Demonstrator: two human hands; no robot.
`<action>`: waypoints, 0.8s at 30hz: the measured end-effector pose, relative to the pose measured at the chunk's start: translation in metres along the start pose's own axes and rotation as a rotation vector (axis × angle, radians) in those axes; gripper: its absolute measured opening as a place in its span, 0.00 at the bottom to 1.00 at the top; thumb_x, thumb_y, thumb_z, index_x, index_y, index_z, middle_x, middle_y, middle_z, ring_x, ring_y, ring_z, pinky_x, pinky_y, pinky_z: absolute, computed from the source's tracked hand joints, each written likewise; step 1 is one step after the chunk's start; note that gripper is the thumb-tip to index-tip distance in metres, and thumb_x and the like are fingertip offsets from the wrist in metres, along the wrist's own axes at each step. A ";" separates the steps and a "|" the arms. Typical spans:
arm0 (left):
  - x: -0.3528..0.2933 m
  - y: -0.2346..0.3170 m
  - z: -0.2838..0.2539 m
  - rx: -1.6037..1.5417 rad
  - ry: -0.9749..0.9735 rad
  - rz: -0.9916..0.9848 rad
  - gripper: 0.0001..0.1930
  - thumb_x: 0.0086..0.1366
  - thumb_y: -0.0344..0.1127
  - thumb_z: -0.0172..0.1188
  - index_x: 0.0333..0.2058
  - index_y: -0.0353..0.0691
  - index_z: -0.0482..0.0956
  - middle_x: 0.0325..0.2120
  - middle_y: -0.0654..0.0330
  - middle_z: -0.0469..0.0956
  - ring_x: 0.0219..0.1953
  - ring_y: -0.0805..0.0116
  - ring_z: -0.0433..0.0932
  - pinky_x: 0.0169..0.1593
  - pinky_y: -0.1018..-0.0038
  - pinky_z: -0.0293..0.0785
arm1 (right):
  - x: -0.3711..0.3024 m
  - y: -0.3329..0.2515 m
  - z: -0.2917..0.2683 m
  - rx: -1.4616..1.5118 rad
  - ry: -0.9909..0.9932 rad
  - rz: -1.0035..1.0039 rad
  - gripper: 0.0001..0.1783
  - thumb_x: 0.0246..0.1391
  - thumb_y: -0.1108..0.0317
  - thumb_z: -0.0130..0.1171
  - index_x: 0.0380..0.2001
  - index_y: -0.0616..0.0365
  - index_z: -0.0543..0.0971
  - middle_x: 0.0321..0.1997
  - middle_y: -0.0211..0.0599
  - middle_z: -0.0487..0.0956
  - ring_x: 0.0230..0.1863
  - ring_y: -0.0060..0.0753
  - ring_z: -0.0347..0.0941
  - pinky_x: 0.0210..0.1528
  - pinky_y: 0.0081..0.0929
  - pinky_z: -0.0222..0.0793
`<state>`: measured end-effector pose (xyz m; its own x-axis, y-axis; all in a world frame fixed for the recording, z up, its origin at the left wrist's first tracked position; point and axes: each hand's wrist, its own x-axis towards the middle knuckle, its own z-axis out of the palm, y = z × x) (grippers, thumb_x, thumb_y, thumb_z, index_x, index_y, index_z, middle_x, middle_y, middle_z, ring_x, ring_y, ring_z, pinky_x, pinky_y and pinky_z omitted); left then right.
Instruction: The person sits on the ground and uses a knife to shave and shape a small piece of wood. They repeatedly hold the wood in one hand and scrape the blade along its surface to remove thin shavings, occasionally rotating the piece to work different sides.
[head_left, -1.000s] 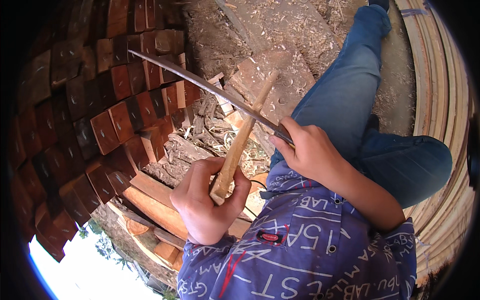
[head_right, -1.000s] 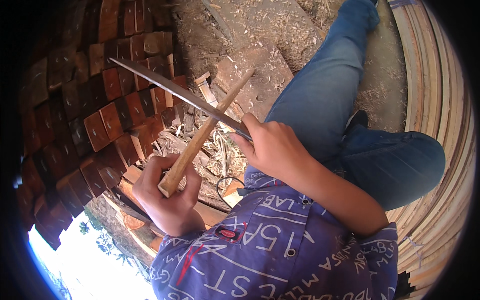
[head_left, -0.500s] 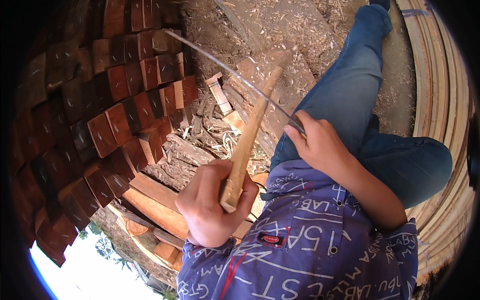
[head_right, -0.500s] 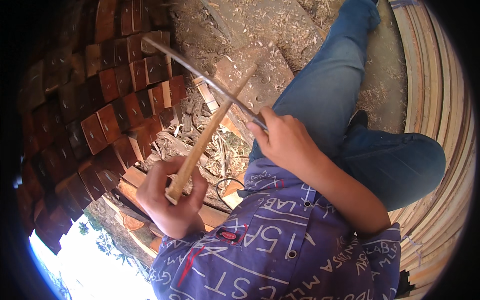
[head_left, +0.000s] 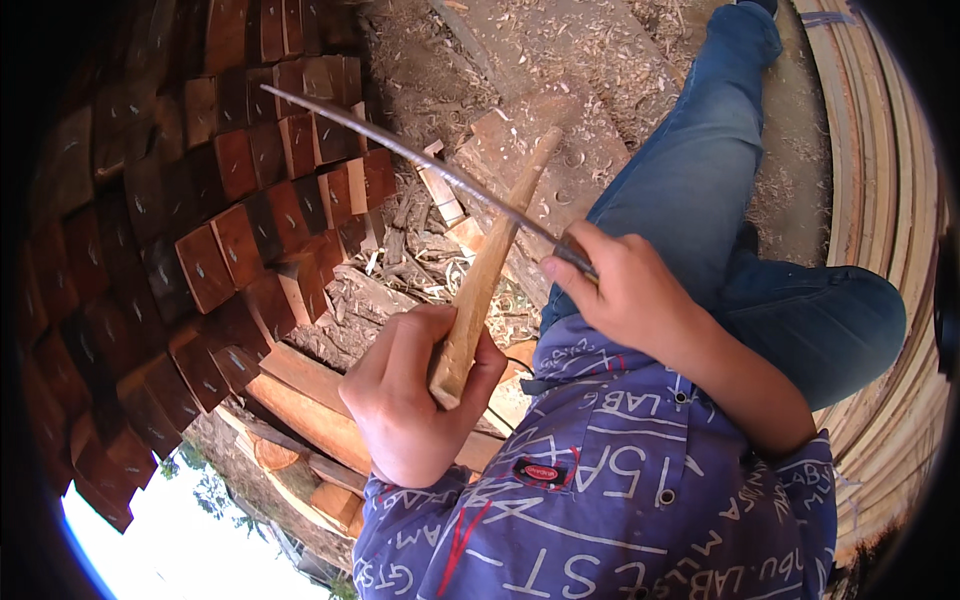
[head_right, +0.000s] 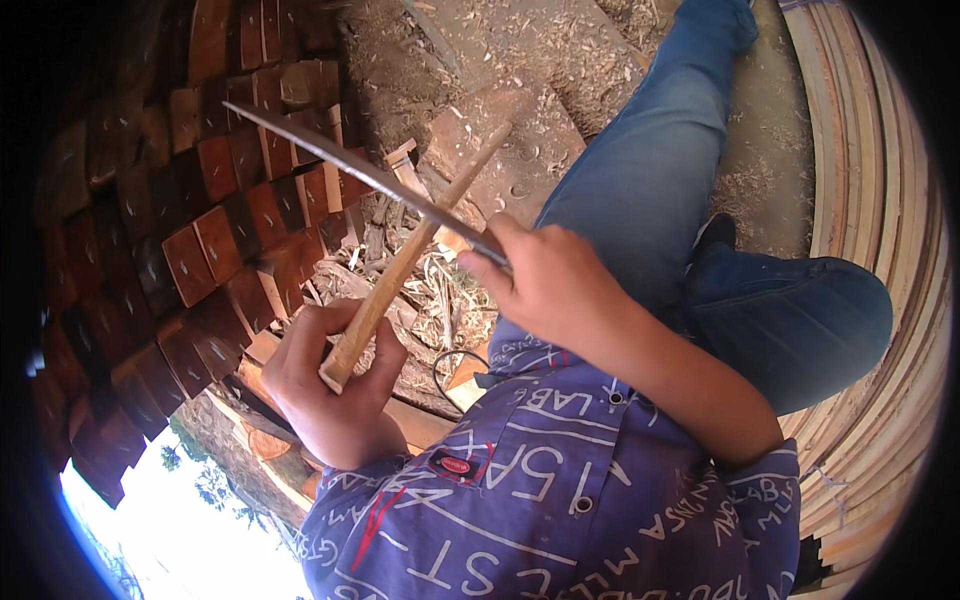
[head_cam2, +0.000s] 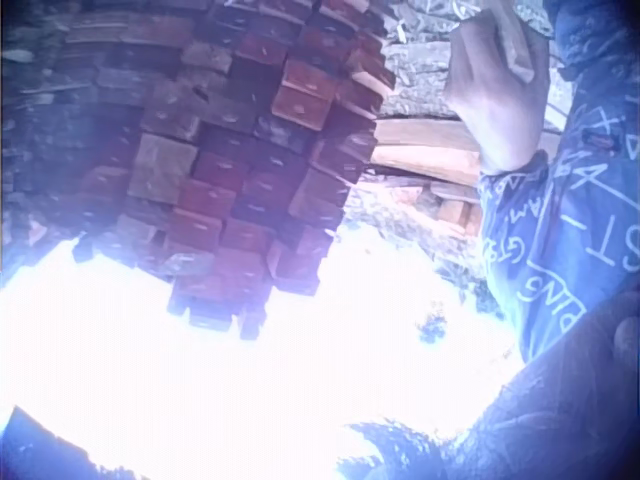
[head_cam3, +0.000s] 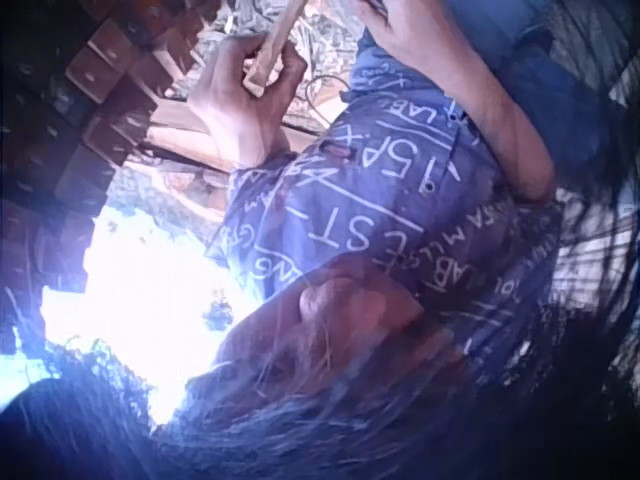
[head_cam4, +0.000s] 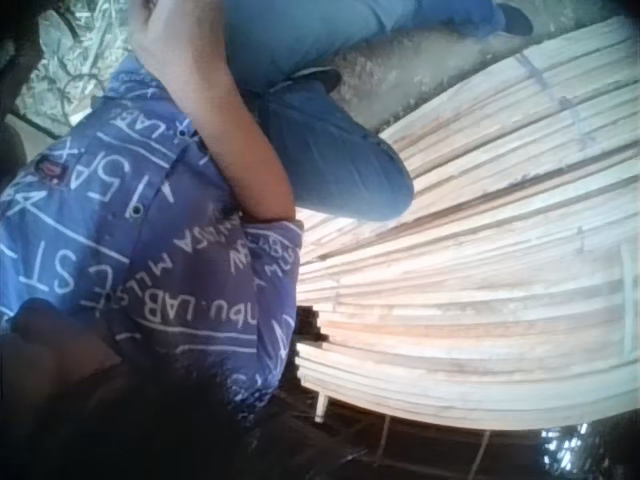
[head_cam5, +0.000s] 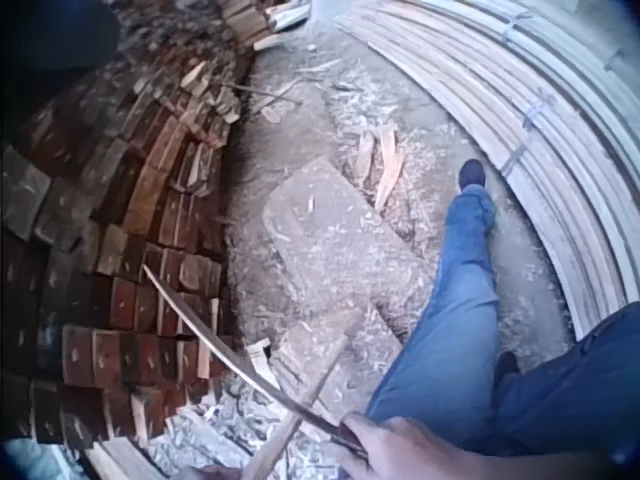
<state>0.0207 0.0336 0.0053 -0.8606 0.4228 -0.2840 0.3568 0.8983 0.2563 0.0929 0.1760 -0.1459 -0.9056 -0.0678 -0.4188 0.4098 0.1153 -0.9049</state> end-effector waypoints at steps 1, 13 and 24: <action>0.000 0.000 0.002 -0.006 0.001 0.052 0.16 0.46 0.28 0.74 0.34 0.35 0.78 0.29 0.54 0.80 0.29 0.57 0.83 0.31 0.69 0.78 | -0.003 -0.012 -0.004 -0.008 -0.019 -0.024 0.19 0.61 0.55 0.59 0.31 0.63 0.73 0.16 0.51 0.75 0.21 0.59 0.75 0.24 0.49 0.70; 0.002 0.000 -0.004 0.162 -0.103 0.279 0.15 0.46 0.23 0.63 0.37 0.31 0.79 0.29 0.53 0.78 0.33 0.57 0.83 0.31 0.68 0.80 | -0.021 -0.023 -0.010 -0.062 -0.037 -0.160 0.17 0.59 0.57 0.62 0.30 0.61 0.72 0.15 0.47 0.75 0.19 0.54 0.76 0.22 0.46 0.70; 0.000 -0.001 -0.001 0.191 -0.082 0.380 0.13 0.48 0.23 0.63 0.36 0.31 0.79 0.30 0.54 0.78 0.33 0.59 0.83 0.30 0.70 0.80 | -0.026 -0.017 -0.013 -0.042 -0.077 -0.056 0.16 0.59 0.58 0.60 0.30 0.61 0.73 0.17 0.48 0.76 0.21 0.56 0.76 0.23 0.48 0.70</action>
<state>0.0203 0.0327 0.0058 -0.6264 0.7287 -0.2767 0.7101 0.6799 0.1832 0.1082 0.1891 -0.1184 -0.9150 -0.1516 -0.3738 0.3524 0.1505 -0.9237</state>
